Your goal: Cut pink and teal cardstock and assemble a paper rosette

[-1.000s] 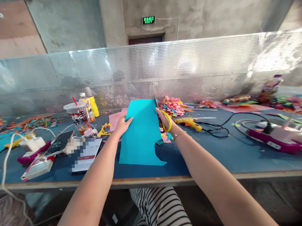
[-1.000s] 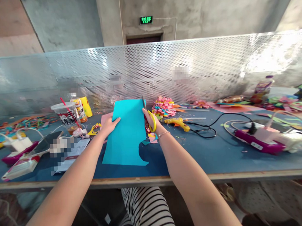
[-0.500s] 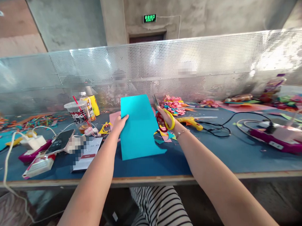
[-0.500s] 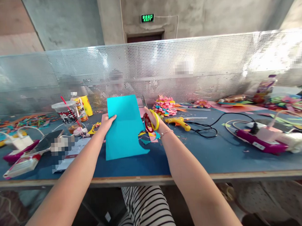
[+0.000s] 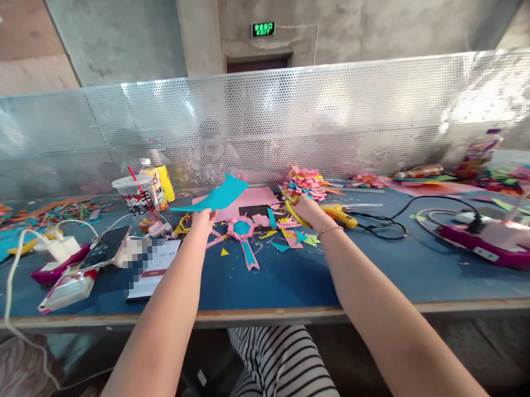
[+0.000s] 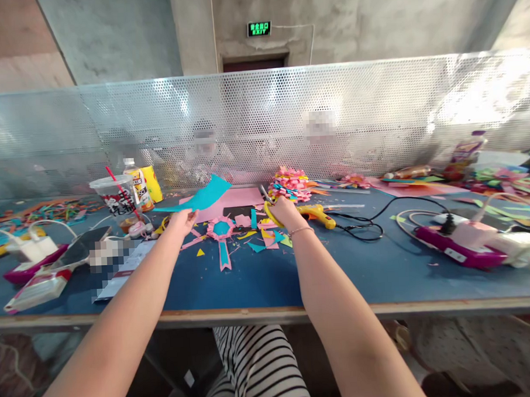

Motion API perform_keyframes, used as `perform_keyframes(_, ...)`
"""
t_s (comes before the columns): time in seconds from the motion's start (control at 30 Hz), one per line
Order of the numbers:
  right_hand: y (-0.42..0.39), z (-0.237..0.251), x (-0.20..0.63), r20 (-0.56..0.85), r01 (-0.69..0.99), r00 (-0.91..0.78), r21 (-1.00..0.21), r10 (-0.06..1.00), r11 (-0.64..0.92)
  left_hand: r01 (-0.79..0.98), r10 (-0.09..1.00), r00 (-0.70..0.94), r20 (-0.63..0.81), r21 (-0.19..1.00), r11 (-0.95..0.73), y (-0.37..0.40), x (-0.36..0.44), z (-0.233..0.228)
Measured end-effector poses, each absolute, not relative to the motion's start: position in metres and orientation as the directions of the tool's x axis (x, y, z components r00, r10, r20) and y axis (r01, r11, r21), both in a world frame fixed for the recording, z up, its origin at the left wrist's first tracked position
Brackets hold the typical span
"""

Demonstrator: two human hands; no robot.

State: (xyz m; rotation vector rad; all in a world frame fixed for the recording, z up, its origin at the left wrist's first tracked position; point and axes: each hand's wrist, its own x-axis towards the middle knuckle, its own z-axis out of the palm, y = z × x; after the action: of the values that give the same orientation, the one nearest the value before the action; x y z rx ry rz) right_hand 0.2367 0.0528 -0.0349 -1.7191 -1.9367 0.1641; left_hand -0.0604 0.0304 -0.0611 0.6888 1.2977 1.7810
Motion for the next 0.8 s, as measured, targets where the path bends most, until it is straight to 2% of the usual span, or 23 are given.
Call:
perform_keyframes(0.07,0.048,-0.037,0.232,0.268,0.908,0.005,-0.405,0.964,0.108,-0.329,0.913,-0.403,-0.061,0.941,-0.082,0.025,-0.051,-0.059)
perform_keyframes(0.1,0.046,-0.037,0.230,0.249,0.918,0.007,-0.387,0.968,0.093,-0.284,0.927,-0.372,-0.052,0.957,-0.061,0.021,-0.047,-0.058)
perform_keyframes(0.13,0.044,-0.037,0.228,0.238,0.928,0.003,-0.362,0.971,0.086,-0.188,0.939,-0.344,-0.018,0.981,-0.050,0.018,-0.043,-0.057)
perform_keyframes(0.2,0.044,-0.036,0.228,0.238,0.945,0.003,-0.318,0.971,0.075,0.137,0.957,-0.264,0.119,0.987,-0.085,0.011,-0.036,-0.056)
perform_keyframes(0.27,0.045,-0.035,0.229,0.262,0.950,0.019,-0.306,0.965,0.065,0.475,0.957,-0.098,0.272,0.858,-0.195,0.005,-0.029,-0.056)
perform_keyframes(0.3,0.045,-0.035,0.230,0.281,0.948,0.035,-0.312,0.959,0.057,0.582,0.948,-0.011,0.319,0.773,-0.253,0.003,-0.025,-0.056)
perform_keyframes(0.4,0.046,-0.033,0.227,0.352,0.935,0.038,-0.343,0.935,0.091,0.766,0.888,0.181,0.422,0.506,-0.397,-0.002,-0.016,-0.057)
perform_keyframes(0.47,0.043,-0.032,0.221,0.385,0.921,-0.022,-0.351,0.923,0.169,0.805,0.849,0.250,0.465,0.388,-0.449,-0.003,-0.012,-0.057)
perform_keyframes(0.5,0.040,-0.032,0.216,0.390,0.913,-0.061,-0.350,0.919,0.209,0.809,0.837,0.258,0.482,0.366,-0.460,-0.004,-0.010,-0.056)
perform_keyframes(0.63,0.024,-0.037,0.191,0.336,0.923,-0.164,-0.279,0.928,0.264,0.766,0.820,0.268,0.507,0.404,-0.500,-0.005,-0.006,-0.055)
perform_keyframes(0.73,0.013,-0.042,0.174,0.273,0.942,-0.236,-0.173,0.933,0.289,0.726,0.793,0.362,0.490,0.386,-0.570,-0.005,-0.004,-0.057)
perform_keyframes(0.8,0.009,-0.041,0.170,0.219,0.923,-0.327,-0.132,0.919,0.360,0.713,0.782,0.421,0.460,0.365,-0.599,-0.004,-0.004,-0.060)
